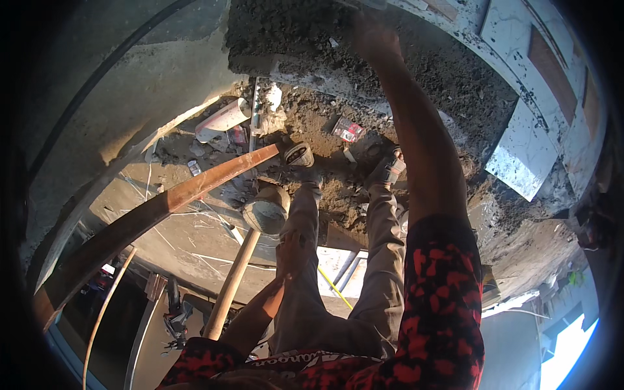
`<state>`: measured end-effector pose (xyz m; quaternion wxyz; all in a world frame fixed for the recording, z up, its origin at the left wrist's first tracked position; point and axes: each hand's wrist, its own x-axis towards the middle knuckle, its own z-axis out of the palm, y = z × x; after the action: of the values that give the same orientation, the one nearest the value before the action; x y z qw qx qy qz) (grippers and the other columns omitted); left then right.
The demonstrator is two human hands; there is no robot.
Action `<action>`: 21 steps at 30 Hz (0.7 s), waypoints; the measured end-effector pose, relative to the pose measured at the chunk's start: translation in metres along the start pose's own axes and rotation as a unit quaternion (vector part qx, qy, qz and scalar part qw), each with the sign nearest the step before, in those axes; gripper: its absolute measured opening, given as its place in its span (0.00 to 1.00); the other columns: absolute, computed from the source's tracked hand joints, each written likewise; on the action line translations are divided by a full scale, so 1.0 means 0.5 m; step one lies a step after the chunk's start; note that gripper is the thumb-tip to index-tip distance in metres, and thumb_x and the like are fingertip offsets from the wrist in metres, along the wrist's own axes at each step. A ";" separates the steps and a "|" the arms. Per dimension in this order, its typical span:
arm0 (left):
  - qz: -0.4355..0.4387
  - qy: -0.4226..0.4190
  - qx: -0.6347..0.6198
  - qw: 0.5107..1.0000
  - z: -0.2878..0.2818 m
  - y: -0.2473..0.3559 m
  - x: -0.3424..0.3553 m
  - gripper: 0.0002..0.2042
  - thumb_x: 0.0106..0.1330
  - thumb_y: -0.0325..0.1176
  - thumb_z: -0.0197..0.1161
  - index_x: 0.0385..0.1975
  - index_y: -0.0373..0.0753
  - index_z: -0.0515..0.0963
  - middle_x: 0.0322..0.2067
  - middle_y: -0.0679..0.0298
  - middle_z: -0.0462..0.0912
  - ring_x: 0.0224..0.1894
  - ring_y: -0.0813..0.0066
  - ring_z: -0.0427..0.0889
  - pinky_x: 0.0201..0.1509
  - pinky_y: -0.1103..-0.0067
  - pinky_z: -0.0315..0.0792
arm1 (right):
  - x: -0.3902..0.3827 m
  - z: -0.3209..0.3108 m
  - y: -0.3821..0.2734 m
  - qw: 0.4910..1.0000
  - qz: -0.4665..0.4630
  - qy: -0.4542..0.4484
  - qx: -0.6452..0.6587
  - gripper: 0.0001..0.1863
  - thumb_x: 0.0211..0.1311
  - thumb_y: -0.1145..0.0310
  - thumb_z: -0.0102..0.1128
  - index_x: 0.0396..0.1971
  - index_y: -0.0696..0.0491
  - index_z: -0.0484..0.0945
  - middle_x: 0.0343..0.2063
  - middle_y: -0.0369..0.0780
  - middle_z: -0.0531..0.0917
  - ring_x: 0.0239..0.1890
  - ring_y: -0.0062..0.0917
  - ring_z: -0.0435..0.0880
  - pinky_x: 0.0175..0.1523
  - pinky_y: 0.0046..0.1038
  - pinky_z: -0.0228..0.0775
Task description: The person applies mortar onto a surface using a trowel, spreading it across the area and occasionally picking up more mortar from a bucket.
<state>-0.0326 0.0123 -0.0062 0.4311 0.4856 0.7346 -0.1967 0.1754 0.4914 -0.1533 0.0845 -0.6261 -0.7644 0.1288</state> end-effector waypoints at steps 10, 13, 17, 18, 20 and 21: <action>-0.004 -0.057 -0.030 0.998 -0.014 0.024 0.024 0.24 0.61 0.46 0.55 0.51 0.34 0.72 0.54 0.48 0.72 0.54 0.46 0.74 0.54 0.56 0.68 | -0.189 -0.057 0.048 0.965 0.241 0.019 0.098 0.12 0.64 0.63 0.48 0.45 0.50 0.66 0.41 0.52 0.73 0.39 0.53 0.77 0.36 0.52 0.71; -0.039 -0.086 -0.013 0.995 -0.024 0.015 0.017 0.24 0.61 0.45 0.55 0.51 0.33 0.72 0.54 0.45 0.72 0.54 0.45 0.73 0.56 0.58 0.68 | -0.233 -0.003 -0.049 0.940 0.280 -0.040 0.193 0.10 0.64 0.68 0.41 0.44 0.52 0.63 0.40 0.54 0.70 0.38 0.59 0.75 0.42 0.57 0.67; 0.012 -0.054 0.077 0.995 0.035 -0.007 0.035 0.24 0.61 0.48 0.57 0.51 0.36 0.72 0.50 0.47 0.75 0.50 0.46 0.77 0.54 0.62 0.71 | -0.222 -0.034 -0.066 0.929 0.272 -0.041 0.247 0.11 0.68 0.66 0.36 0.45 0.54 0.63 0.40 0.57 0.69 0.37 0.58 0.76 0.42 0.55 0.66; 0.031 -0.004 0.092 0.995 0.047 -0.072 0.043 0.24 0.61 0.48 0.57 0.50 0.37 0.73 0.51 0.49 0.76 0.49 0.47 0.77 0.53 0.62 0.72 | -0.186 -0.053 -0.111 0.918 0.266 -0.008 0.293 0.12 0.68 0.66 0.36 0.45 0.55 0.63 0.41 0.58 0.70 0.38 0.58 0.76 0.42 0.55 0.66; 0.077 0.033 0.094 0.992 0.066 -0.067 0.045 0.23 0.61 0.49 0.57 0.49 0.38 0.74 0.51 0.50 0.76 0.49 0.47 0.78 0.52 0.62 0.72 | -0.161 -0.077 -0.080 0.914 0.281 0.003 0.291 0.12 0.68 0.66 0.35 0.46 0.56 0.63 0.40 0.59 0.70 0.38 0.57 0.76 0.42 0.55 0.66; 0.046 0.021 0.096 0.994 0.049 -0.054 0.041 0.23 0.61 0.49 0.57 0.49 0.39 0.75 0.51 0.51 0.76 0.48 0.48 0.78 0.51 0.62 0.73 | -0.153 -0.082 -0.072 0.909 0.290 0.007 0.300 0.13 0.68 0.66 0.35 0.46 0.56 0.63 0.40 0.60 0.71 0.38 0.56 0.76 0.41 0.55 0.66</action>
<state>-0.0490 -0.0059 -0.0403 0.3761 0.5622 0.6978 -0.2359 0.1692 0.4135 -0.1011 0.2331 -0.7663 -0.4736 0.3664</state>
